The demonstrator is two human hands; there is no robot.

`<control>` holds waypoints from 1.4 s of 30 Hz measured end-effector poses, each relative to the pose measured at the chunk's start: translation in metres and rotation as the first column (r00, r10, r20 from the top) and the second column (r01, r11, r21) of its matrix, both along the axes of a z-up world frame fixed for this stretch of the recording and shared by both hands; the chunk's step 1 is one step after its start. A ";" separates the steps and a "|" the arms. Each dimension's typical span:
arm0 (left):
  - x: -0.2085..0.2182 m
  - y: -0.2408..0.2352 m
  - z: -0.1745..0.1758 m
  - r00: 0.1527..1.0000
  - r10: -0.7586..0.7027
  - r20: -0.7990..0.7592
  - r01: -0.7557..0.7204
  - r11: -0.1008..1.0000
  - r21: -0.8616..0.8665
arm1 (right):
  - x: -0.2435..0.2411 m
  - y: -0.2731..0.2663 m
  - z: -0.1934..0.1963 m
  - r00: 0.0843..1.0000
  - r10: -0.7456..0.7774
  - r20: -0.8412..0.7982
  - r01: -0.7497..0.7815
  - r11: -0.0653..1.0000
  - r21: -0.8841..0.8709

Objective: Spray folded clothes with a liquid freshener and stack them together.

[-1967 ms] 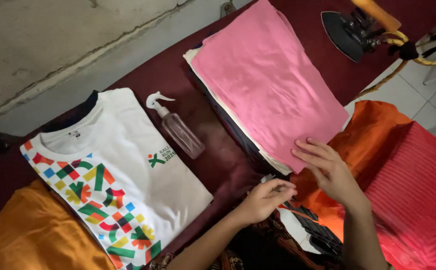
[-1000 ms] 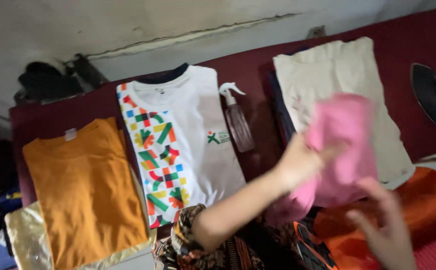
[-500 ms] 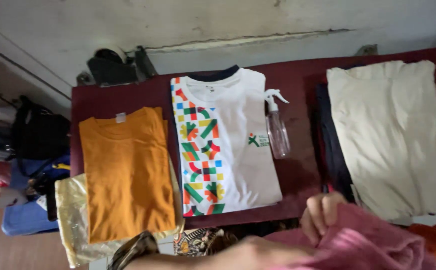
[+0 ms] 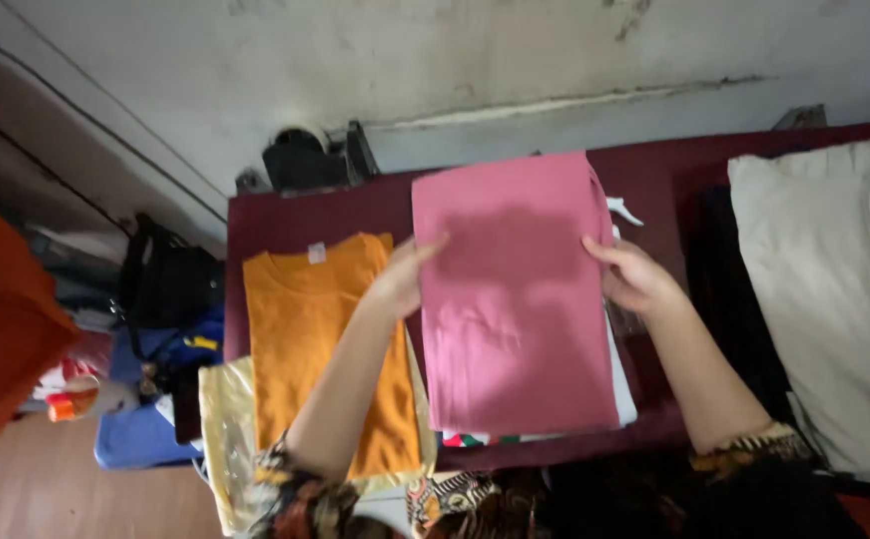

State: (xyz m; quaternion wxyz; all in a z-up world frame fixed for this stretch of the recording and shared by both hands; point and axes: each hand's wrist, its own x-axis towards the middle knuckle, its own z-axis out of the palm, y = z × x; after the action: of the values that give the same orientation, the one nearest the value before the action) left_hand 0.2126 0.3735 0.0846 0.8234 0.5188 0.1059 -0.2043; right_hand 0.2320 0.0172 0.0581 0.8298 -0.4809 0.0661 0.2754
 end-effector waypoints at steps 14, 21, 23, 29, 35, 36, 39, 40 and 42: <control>-0.144 -0.015 0.022 0.949 -0.311 0.061 0.261 0.876 0.407 | -0.119 -0.022 0.008 0.998 0.035 0.053 -0.020 0.967 -0.255; -0.154 -0.023 0.004 0.970 -0.228 0.083 0.201 0.946 0.253 | -0.112 -0.036 -0.014 1.000 0.006 -0.026 -0.012 0.970 -0.242; -0.149 -0.019 0.001 0.970 -0.233 0.076 0.210 0.950 0.231 | -0.110 -0.033 -0.011 1.000 0.021 0.003 -0.020 0.985 -0.169; -0.153 -0.026 0.003 0.970 -0.201 0.140 0.167 0.961 0.220 | -0.117 -0.036 -0.016 0.998 0.026 0.062 -0.011 0.973 -0.231; -0.183 -0.093 0.016 0.781 -0.368 0.505 -0.460 0.207 0.863 | -0.095 0.014 0.054 0.533 0.437 0.725 0.630 0.367 -0.684; -0.176 -0.111 0.013 0.666 -0.555 0.498 -0.445 0.240 0.863 | -0.073 0.030 0.060 0.430 0.543 0.722 0.705 0.298 -0.644; -0.173 -0.144 0.016 0.486 -0.745 0.457 -0.409 0.269 0.872 | -0.012 0.086 0.055 0.296 0.649 0.701 0.776 0.264 -0.573; -0.170 -0.152 0.018 0.451 -0.773 0.447 -0.402 0.271 0.875 | 0.012 0.105 0.050 0.259 0.655 0.710 0.781 0.290 -0.553; -0.174 -0.150 0.014 0.455 -0.819 0.350 -0.366 0.187 0.912 | 0.023 0.124 0.023 0.340 0.703 0.624 0.743 0.206 -0.637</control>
State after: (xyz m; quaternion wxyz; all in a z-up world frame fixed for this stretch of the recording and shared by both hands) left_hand 0.0390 0.2235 0.0988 0.1888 0.9306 -0.3113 0.0386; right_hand 0.2550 0.1413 0.0810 0.1742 -0.9309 -0.2593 -0.1894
